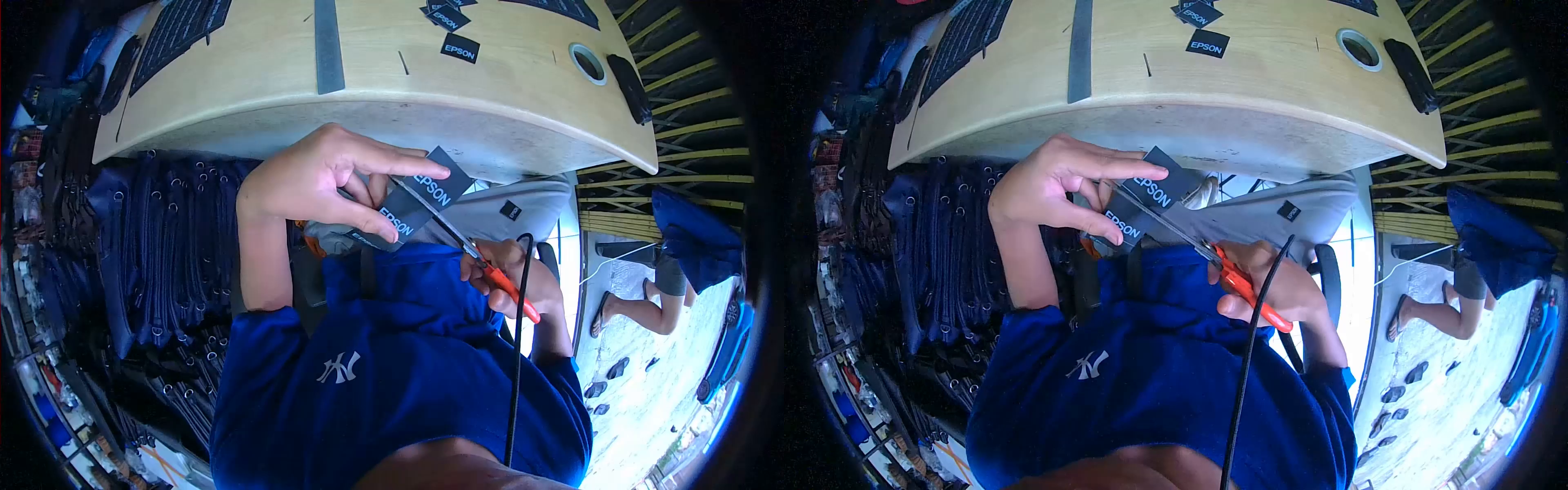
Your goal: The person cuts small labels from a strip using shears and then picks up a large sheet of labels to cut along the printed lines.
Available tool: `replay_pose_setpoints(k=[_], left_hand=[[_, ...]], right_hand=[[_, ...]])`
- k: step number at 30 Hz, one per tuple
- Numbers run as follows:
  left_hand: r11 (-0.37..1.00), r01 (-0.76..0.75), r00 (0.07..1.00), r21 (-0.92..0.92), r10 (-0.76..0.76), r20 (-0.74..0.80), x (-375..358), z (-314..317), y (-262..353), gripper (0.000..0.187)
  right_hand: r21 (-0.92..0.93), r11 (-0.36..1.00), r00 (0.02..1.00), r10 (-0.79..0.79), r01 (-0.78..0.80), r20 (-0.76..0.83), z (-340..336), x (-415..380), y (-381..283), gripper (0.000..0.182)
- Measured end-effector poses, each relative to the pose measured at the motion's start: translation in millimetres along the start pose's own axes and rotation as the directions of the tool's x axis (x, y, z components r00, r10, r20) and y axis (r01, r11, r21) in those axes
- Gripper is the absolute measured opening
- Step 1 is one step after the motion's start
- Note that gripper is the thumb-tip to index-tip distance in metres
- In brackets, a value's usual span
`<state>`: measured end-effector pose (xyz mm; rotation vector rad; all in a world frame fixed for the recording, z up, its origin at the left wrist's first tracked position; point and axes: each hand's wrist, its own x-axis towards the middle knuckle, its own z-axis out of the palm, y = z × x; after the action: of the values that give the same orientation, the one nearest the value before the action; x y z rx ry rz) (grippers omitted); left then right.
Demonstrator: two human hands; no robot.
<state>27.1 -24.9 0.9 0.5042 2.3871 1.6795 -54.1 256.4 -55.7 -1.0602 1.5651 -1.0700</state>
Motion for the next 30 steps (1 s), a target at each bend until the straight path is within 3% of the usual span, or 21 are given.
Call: replay_pose_setpoints(k=[13, 30], left_hand=[[0.992, 0.038, 0.999, -0.119, -0.040, -0.012, -0.8, -3.2, -3.6, 0.061], [0.994, 0.038, 0.999, -0.104, -0.039, -0.005, -3.0, -4.3, -2.8, 0.060]], right_hand=[[0.064, 0.998, 1.000, -0.005, 0.006, -0.011, 1.0, 2.8, 3.0, 0.083], [0.052, 0.999, 1.000, -0.010, 0.009, 0.001, 1.0, 5.1, -3.6, 0.079]])
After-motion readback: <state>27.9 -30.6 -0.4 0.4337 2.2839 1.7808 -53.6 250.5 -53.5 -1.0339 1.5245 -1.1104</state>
